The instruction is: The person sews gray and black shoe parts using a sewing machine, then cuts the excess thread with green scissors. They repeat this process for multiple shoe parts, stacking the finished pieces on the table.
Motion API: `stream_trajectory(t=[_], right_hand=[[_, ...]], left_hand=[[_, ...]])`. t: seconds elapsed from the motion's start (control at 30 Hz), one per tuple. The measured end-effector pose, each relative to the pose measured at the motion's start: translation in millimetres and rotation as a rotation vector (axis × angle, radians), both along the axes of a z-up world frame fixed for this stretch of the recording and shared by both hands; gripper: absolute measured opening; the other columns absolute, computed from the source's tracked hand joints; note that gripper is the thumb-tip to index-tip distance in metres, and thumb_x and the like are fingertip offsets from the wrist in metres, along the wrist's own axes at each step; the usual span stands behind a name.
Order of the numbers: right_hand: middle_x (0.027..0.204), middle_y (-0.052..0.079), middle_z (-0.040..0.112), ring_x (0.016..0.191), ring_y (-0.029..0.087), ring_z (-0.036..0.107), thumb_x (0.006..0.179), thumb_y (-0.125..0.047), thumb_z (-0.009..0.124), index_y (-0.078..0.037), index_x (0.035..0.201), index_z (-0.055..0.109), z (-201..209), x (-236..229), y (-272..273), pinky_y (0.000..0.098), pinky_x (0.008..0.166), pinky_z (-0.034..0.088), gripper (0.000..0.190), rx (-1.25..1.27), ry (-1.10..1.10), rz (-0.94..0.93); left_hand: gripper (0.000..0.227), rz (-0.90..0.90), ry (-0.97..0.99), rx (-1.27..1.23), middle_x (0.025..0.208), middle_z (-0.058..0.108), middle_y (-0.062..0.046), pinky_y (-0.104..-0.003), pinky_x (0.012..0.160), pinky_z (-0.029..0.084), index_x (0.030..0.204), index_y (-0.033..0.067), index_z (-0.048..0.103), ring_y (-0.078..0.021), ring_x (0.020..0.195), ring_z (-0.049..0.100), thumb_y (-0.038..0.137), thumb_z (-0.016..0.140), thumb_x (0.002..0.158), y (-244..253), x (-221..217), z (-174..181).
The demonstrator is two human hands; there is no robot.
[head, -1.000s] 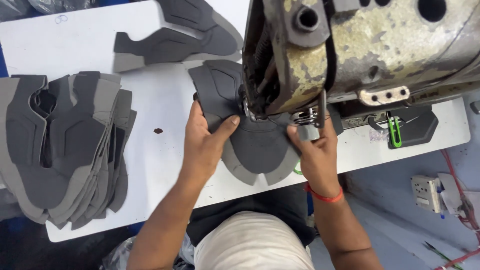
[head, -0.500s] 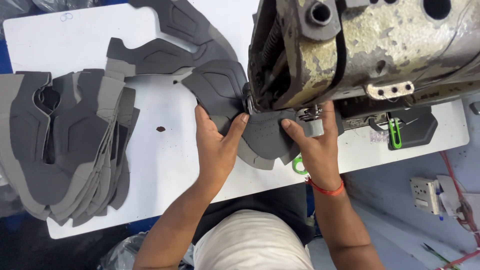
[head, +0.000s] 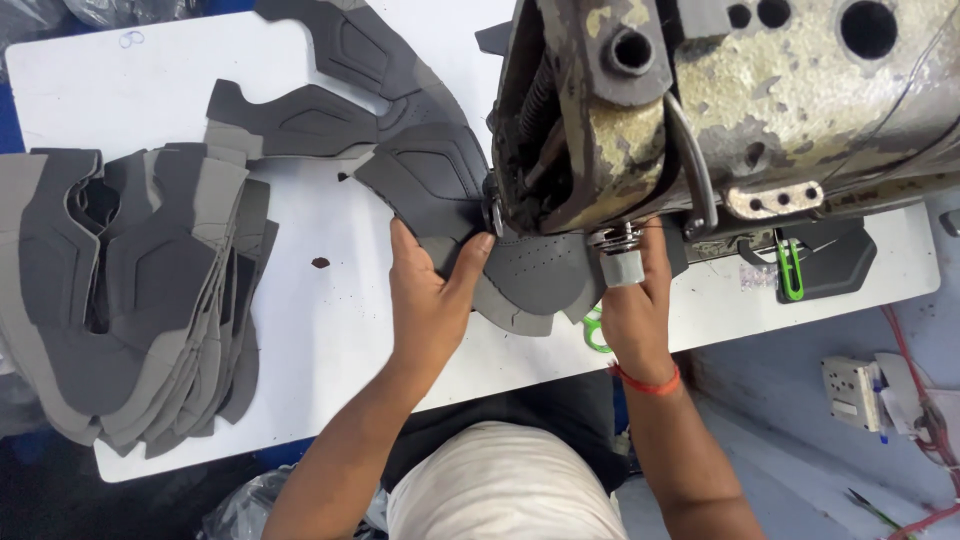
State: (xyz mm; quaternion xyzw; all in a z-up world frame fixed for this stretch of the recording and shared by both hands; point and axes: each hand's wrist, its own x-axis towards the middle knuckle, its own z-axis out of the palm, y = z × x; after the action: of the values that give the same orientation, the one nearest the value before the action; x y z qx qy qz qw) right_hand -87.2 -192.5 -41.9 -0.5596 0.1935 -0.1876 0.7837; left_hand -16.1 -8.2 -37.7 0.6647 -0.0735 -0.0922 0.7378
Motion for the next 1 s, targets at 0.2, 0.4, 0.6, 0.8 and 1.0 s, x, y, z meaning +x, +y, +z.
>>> stream_trajectory(t=[0.2, 0.4, 0.6, 0.8, 1.0], right_hand=[[0.108, 0.009, 0.067, 0.094, 0.021, 0.073, 0.092, -0.008, 0.069, -0.002, 0.112, 0.063, -50.9, -71.9, -37.6, 0.0353, 0.071, 0.06, 0.021, -0.899, 0.704, 0.294], [0.115, 0.016, 0.068, 0.103, 0.038, 0.063, 0.078, -0.007, 0.074, -0.003, 0.117, 0.066, -42.6, -98.7, -33.1, 0.043, 0.082, 0.053, 0.04, -1.366, 0.421, 0.363], [0.102, 0.01, 0.07, 0.095, 0.034, 0.066, 0.076, -0.014, 0.08, -0.007, 0.106, 0.069, -45.6, -96.9, -38.7, 0.0427, 0.08, 0.054, 0.033, -1.327, 0.577, 0.503], [0.076, 0.017, 0.071, 0.068, 0.035, 0.068, 0.075, -0.029, 0.078, -0.004, 0.096, 0.071, -34.6, -85.0, -38.2, 0.0431, 0.067, 0.053, 0.033, -1.087, 0.816, 0.842], [0.064, 0.015, 0.068, 0.056, 0.027, 0.064, 0.078, -0.028, 0.074, -0.003, 0.094, 0.07, -36.5, -91.1, -29.7, 0.041, 0.06, 0.05, 0.03, -0.914, 0.925, 0.79]], left_hand=[[0.048, 0.187, 0.168, -0.141, 0.09, 0.063, -0.009, -0.024, 0.062, 0.046, 0.154, 0.0066, 0.036, -0.0101, 0.07, 0.057, 0.018, 0.053, 0.111, 34.8, 12.9, -65.7], [0.078, 0.143, 0.301, -0.237, 0.086, 0.07, -0.004, -0.024, 0.051, 0.045, 0.161, 0.0208, 0.015, -0.0099, 0.061, 0.059, 0.01, 0.058, 0.097, 37.1, 67.7, -117.6], [0.039, -0.055, 0.27, -0.389, 0.093, 0.067, -0.001, -0.026, 0.067, 0.049, 0.141, 0.0048, 0.052, -0.0082, 0.077, 0.059, 0.017, 0.065, 0.106, 35.8, 111.9, -182.5], [0.023, 0.122, -0.022, 0.261, 0.079, 0.069, -0.004, -0.03, 0.061, 0.048, 0.089, -0.0006, 0.07, -0.0132, 0.069, 0.061, 0.021, 0.075, 0.096, 57.9, 104.7, -169.2], [0.036, 0.132, -0.325, 0.61, 0.08, 0.073, -0.012, -0.034, 0.065, 0.053, 0.09, -0.0005, 0.07, -0.0209, 0.071, 0.068, 0.023, 0.093, 0.076, 94.1, 42.6, -97.3]])
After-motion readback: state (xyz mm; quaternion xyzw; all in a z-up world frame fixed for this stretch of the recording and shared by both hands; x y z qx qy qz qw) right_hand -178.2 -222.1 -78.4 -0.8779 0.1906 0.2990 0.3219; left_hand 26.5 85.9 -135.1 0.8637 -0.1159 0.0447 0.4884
